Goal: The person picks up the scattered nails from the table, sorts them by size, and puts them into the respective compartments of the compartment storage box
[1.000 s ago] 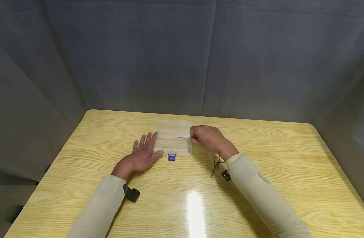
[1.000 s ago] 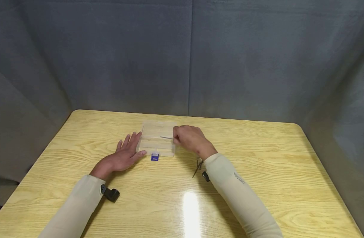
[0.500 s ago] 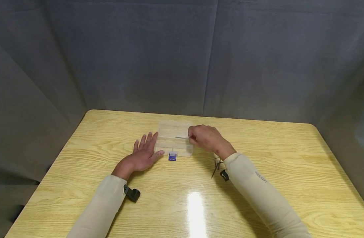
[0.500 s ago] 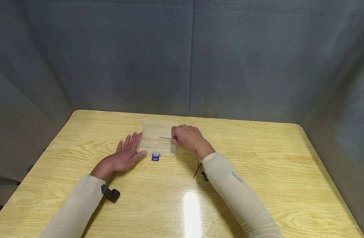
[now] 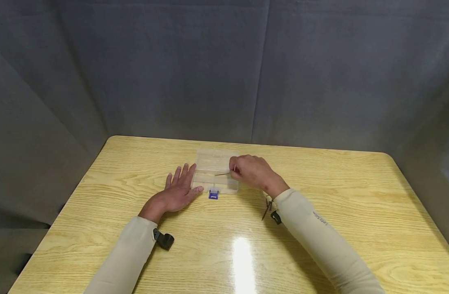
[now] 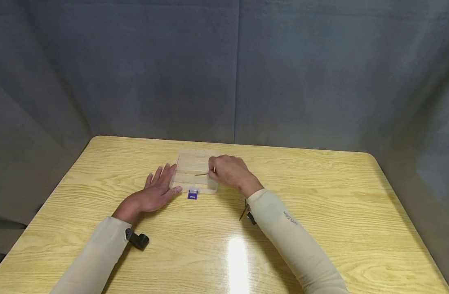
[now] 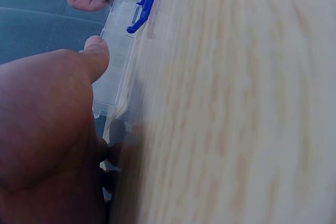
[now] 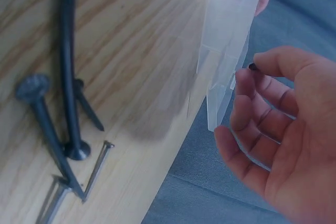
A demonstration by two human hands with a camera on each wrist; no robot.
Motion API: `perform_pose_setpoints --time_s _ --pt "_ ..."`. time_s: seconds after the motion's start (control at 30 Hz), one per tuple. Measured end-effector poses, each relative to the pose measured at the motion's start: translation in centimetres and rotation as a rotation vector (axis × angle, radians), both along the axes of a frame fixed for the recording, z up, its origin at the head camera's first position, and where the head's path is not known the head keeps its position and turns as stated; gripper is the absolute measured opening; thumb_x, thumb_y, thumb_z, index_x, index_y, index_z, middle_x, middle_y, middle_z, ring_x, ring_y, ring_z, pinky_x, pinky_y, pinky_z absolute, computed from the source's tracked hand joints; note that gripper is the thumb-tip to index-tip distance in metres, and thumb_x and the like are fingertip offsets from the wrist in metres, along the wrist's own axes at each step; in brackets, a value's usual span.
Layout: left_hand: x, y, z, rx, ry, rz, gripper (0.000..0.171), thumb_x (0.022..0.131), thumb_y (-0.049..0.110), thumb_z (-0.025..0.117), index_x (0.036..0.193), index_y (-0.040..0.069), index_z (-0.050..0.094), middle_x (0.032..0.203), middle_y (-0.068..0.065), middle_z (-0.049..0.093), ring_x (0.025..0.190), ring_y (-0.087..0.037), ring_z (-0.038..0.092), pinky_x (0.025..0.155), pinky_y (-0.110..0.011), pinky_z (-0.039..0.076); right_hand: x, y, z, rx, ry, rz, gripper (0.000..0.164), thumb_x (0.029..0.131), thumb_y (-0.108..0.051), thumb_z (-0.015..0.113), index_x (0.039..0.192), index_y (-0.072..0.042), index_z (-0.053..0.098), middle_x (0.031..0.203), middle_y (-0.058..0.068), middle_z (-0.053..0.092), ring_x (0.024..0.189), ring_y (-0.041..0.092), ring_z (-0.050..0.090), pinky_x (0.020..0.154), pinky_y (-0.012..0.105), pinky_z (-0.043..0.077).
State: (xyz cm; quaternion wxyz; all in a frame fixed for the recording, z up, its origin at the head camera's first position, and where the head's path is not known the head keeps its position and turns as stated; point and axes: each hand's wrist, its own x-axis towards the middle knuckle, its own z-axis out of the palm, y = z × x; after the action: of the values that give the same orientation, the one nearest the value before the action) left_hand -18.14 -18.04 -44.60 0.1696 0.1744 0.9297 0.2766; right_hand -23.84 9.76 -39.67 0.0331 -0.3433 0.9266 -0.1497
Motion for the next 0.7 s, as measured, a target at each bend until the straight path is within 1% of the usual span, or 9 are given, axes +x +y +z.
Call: perform_pose_setpoints --time_s 0.13,0.23,0.4,0.53,0.7 --pt "0.0 0.0 0.0 0.003 0.005 -0.003 0.079 0.112 0.046 0.035 0.164 0.004 -0.009 0.167 -0.025 -0.015 0.152 -0.042 -0.019 0.117 -0.059 -0.014 0.1 0.1 0.1 0.026 -0.036 -0.037 0.012 0.102 -0.023 0.064 0.106 -0.014 0.072 0.088 -0.005 0.067 0.072 0.012 0.058 0.063 0.034 0.049" --pt "0.1 -0.1 0.0 -0.001 0.009 -0.004 0.079 0.112 0.045 0.035 0.164 0.004 -0.009 0.167 -0.025 -0.015 0.152 -0.041 -0.019 0.117 -0.059 -0.014 0.2 0.7 0.2 0.018 -0.029 -0.049 0.011 0.101 -0.020 0.062 0.102 -0.015 0.072 0.087 -0.006 0.066 0.072 0.013 0.057 0.063 0.035 0.047" --pt "0.3 -0.1 -0.1 -0.009 0.015 -0.004 0.079 0.113 0.044 0.034 0.164 0.003 -0.009 0.167 -0.026 -0.014 0.153 -0.042 -0.018 0.117 -0.059 -0.014 0.7 2.0 0.2 -0.006 0.012 -0.030 0.013 0.098 -0.013 0.060 0.092 -0.018 0.070 0.081 -0.008 0.062 0.069 0.013 0.052 0.060 0.034 0.042" --pt "0.2 0.0 -0.1 -0.008 0.019 -0.005 0.079 0.112 0.044 0.035 0.164 0.003 -0.008 0.167 -0.027 -0.014 0.153 -0.042 -0.018 0.117 -0.059 -0.013 1.1 3.2 0.4 -0.002 0.018 -0.027 0.014 0.099 -0.013 0.059 0.092 -0.019 0.070 0.081 -0.009 0.062 0.067 0.012 0.052 0.058 0.034 0.042" --pt "0.0 -0.1 -0.1 -0.005 0.019 -0.006 0.079 0.112 0.045 0.035 0.164 0.003 -0.009 0.167 -0.026 -0.015 0.152 -0.042 -0.018 0.117 -0.059 -0.014 1.4 4.7 0.6 0.014 -0.005 -0.047 0.013 0.100 -0.015 0.060 0.094 -0.019 0.071 0.082 -0.009 0.063 0.067 0.012 0.053 0.060 0.035 0.045"
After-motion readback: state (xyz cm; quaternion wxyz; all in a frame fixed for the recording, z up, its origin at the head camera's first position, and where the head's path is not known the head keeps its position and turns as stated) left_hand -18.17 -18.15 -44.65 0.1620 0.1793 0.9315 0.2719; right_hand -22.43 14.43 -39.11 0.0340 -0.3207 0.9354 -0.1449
